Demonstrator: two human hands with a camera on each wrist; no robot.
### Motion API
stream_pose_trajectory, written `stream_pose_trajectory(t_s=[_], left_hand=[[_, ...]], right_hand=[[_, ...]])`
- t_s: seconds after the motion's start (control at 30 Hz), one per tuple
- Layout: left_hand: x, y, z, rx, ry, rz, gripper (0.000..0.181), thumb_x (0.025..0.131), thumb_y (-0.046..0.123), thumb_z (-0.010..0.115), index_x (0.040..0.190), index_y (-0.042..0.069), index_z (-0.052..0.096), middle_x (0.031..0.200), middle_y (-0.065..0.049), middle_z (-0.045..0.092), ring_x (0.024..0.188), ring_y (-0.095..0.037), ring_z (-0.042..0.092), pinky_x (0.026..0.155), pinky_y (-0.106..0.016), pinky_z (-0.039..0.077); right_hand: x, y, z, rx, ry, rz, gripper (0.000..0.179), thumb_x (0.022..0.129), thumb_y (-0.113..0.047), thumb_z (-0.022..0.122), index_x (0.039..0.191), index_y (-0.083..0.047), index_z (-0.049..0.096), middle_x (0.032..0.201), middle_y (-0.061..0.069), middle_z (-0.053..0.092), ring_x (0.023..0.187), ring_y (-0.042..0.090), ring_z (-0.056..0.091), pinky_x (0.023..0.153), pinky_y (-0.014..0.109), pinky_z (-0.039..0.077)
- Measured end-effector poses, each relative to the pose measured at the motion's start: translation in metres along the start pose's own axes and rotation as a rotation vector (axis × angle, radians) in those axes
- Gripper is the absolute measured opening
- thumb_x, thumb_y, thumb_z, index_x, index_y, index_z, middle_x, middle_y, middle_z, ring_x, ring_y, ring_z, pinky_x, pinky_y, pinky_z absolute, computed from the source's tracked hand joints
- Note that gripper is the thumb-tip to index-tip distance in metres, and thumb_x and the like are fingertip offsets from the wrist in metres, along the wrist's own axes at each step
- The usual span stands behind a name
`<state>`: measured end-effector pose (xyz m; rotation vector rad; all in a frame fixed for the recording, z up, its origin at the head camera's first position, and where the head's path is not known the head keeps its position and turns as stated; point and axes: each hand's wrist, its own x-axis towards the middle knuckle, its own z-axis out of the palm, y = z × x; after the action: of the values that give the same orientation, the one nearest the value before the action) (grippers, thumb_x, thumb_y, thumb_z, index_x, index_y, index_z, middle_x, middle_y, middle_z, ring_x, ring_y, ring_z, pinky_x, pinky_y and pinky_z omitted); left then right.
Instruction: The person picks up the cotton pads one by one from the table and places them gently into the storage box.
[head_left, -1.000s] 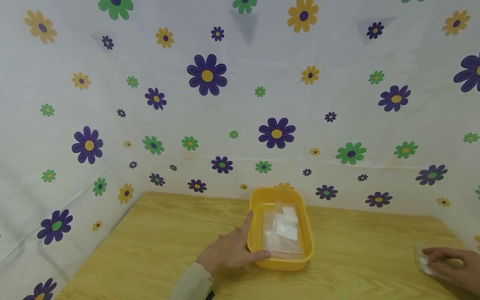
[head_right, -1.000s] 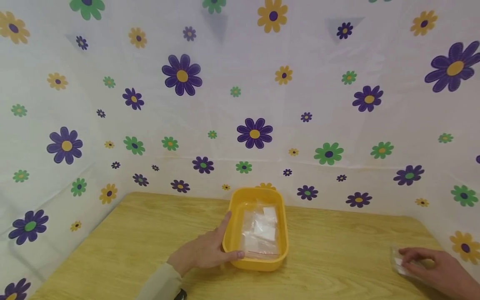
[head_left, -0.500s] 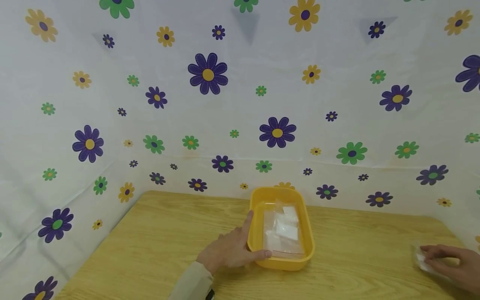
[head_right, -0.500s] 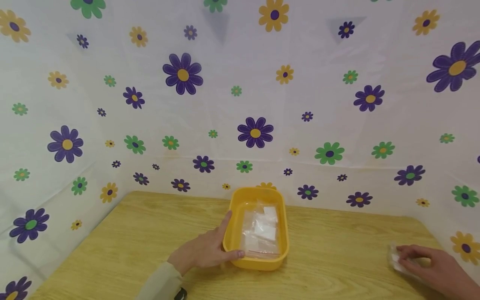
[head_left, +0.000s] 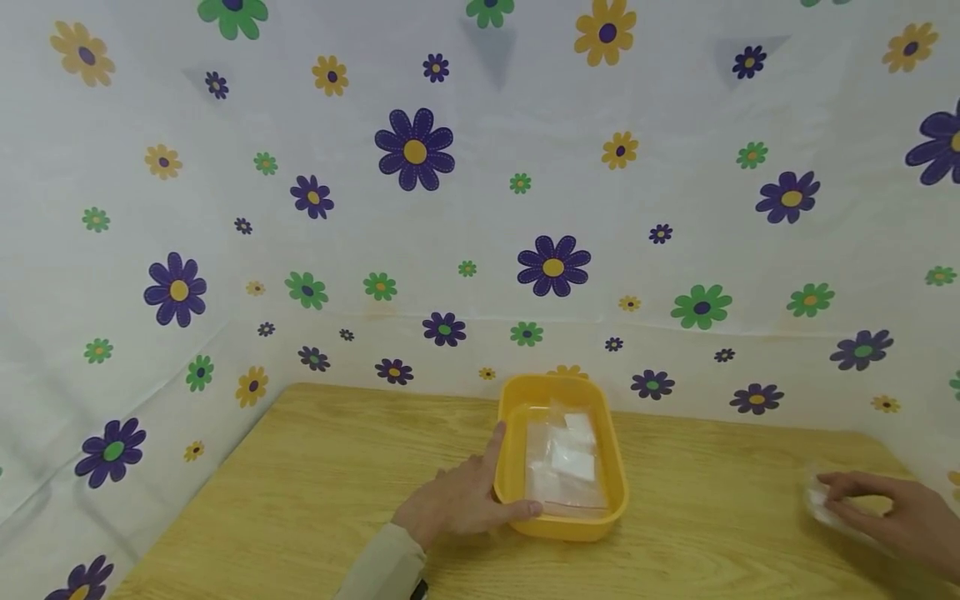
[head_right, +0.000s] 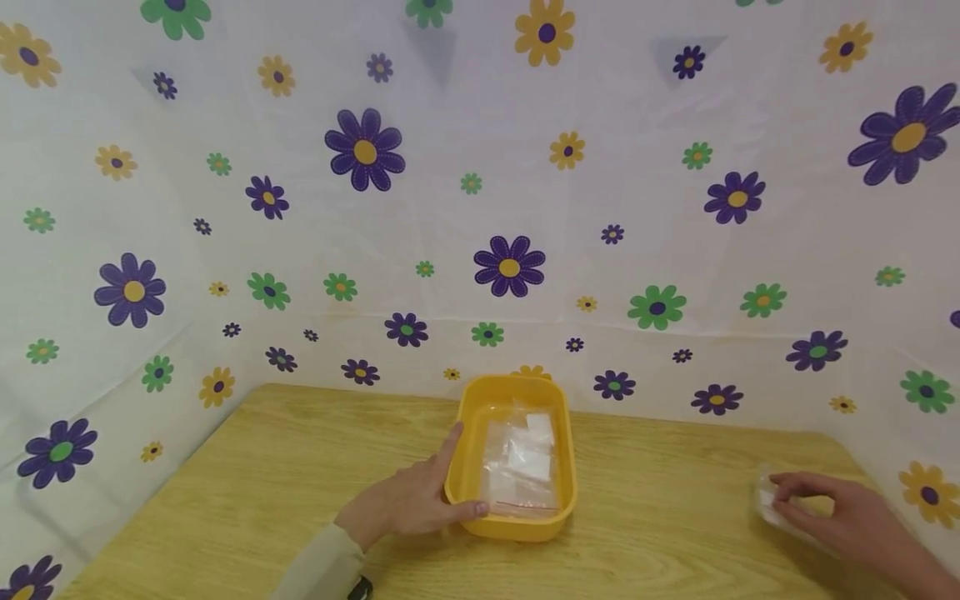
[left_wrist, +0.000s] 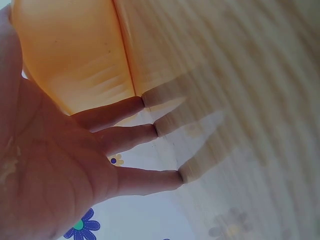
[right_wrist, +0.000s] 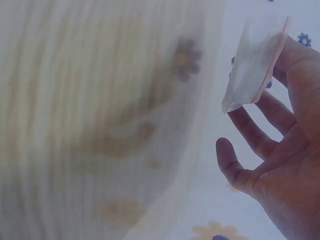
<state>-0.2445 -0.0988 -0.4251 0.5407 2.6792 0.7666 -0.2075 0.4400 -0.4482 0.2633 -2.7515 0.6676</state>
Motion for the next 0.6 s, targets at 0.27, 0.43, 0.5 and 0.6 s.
stream_pose_trajectory(t_s=[0.27, 0.43, 0.5, 0.6], left_hand=[[0.001, -0.001, 0.0, -0.002, 0.008, -0.011, 0.123, 0.08, 0.086, 0.057, 0.165, 0.027, -0.01, 0.155, -0.01, 0.052, 0.126, -0.027, 0.061, 0.106, -0.066, 0.046], [0.001, -0.001, 0.0, 0.006, 0.015, -0.018, 0.123, 0.08, 0.086, 0.057, 0.165, 0.028, -0.01, 0.156, -0.01, 0.051, 0.13, -0.029, 0.059, 0.107, -0.071, 0.042], [0.001, -0.001, 0.0, 0.0, 0.012, -0.007, 0.122, 0.081, 0.086, 0.057, 0.165, 0.027, -0.009, 0.156, -0.009, 0.051, 0.131, -0.029, 0.059, 0.108, -0.069, 0.043], [0.0, -0.001, 0.0, -0.008, 0.006, 0.0, 0.122, 0.081, 0.085, 0.058, 0.165, 0.026, -0.009, 0.158, -0.009, 0.049, 0.133, -0.029, 0.057, 0.107, -0.069, 0.044]], right_hand=[[0.009, -0.032, 0.003, 0.043, 0.026, -0.063, 0.026, 0.084, -0.008, 0.082, 0.081, -0.028, 0.067, 0.106, -0.046, 0.052, 0.091, -0.029, 0.043, 0.046, 0.023, 0.035], [0.016, -0.05, 0.008, 0.069, 0.053, -0.134, 0.031, 0.083, -0.005, 0.083, 0.082, -0.031, 0.067, 0.11, -0.043, 0.056, 0.091, -0.024, 0.046, 0.049, 0.022, 0.032], [0.019, -0.057, 0.011, 0.064, 0.057, -0.158, 0.033, 0.082, -0.006, 0.084, 0.083, -0.034, 0.066, 0.111, -0.042, 0.058, 0.091, -0.022, 0.048, 0.052, 0.021, 0.033], [0.023, -0.067, 0.015, 0.059, 0.071, -0.189, 0.035, 0.081, -0.006, 0.085, 0.083, -0.036, 0.066, 0.112, -0.039, 0.062, 0.089, -0.018, 0.051, 0.056, 0.02, 0.037]])
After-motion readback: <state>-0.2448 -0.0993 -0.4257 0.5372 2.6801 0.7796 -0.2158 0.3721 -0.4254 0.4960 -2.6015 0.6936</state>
